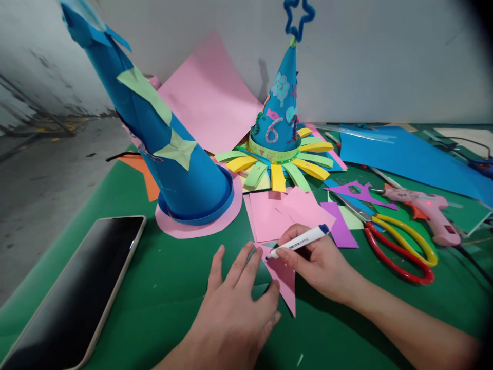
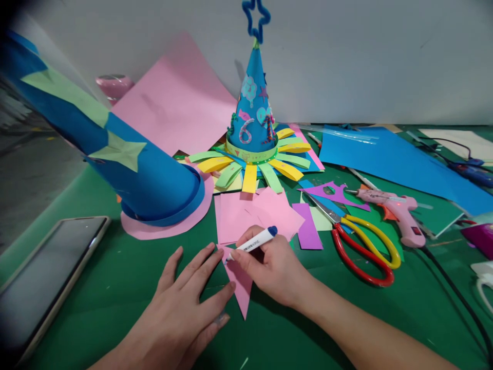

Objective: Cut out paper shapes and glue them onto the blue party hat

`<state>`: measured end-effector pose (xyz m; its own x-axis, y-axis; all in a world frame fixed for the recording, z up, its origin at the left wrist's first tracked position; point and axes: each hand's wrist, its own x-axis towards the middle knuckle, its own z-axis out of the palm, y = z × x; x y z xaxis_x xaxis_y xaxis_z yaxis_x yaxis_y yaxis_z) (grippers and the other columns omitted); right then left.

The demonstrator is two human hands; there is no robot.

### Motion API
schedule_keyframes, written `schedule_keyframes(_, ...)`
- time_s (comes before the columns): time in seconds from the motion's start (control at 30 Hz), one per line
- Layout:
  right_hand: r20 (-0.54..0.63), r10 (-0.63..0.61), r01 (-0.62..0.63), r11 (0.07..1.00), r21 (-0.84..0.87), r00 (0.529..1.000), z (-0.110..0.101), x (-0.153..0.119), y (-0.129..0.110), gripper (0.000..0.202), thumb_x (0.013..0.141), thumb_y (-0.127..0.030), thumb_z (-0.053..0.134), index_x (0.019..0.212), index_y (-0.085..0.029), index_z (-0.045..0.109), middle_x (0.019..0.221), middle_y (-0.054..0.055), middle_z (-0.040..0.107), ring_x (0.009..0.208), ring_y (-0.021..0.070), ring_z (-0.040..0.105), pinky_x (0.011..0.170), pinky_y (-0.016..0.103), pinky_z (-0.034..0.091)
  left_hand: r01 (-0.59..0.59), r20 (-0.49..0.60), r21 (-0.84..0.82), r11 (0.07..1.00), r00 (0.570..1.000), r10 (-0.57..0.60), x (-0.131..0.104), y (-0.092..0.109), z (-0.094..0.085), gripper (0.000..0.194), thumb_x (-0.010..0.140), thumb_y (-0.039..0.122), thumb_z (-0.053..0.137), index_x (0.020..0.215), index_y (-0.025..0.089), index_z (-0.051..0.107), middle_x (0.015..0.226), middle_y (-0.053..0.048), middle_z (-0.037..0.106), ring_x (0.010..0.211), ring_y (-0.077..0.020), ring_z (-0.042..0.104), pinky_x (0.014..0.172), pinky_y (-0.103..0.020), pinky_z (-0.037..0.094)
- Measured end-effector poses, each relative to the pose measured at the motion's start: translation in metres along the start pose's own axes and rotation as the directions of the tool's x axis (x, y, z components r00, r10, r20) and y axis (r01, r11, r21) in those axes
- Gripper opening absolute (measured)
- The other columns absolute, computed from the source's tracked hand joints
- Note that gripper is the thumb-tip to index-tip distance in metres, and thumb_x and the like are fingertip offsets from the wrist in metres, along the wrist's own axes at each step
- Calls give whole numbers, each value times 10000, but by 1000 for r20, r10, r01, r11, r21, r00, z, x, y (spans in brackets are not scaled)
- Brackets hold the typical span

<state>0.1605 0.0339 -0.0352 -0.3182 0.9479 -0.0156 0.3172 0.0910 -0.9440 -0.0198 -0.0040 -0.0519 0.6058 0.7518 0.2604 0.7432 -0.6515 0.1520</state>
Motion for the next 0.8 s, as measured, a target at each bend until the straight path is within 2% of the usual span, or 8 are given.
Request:
schedule_keyframes(0.37,-10,12,-12,1000,6,1000,0,-1,-1,82,811,-271,513,812,-191,499,684,-19,505,598,106,485,515,217,389,26,33,-37,999,999,-24,3,0,-2,256,701,445,570,894,282,609,1218,-148,507,1181,-312,372,924,-607,136)
schedule_keyframes(0.8,-19,9,-9,1000,12,1000,2,-2,1,71,811,-267,524,805,-200,502,636,-43,493,554,77,457,493,190,367,14,44,3,1000,999,-14,1,0,-1,274,715,479,540,907,296,607,1225,-122,505,1184,-311,365,944,-588,101)
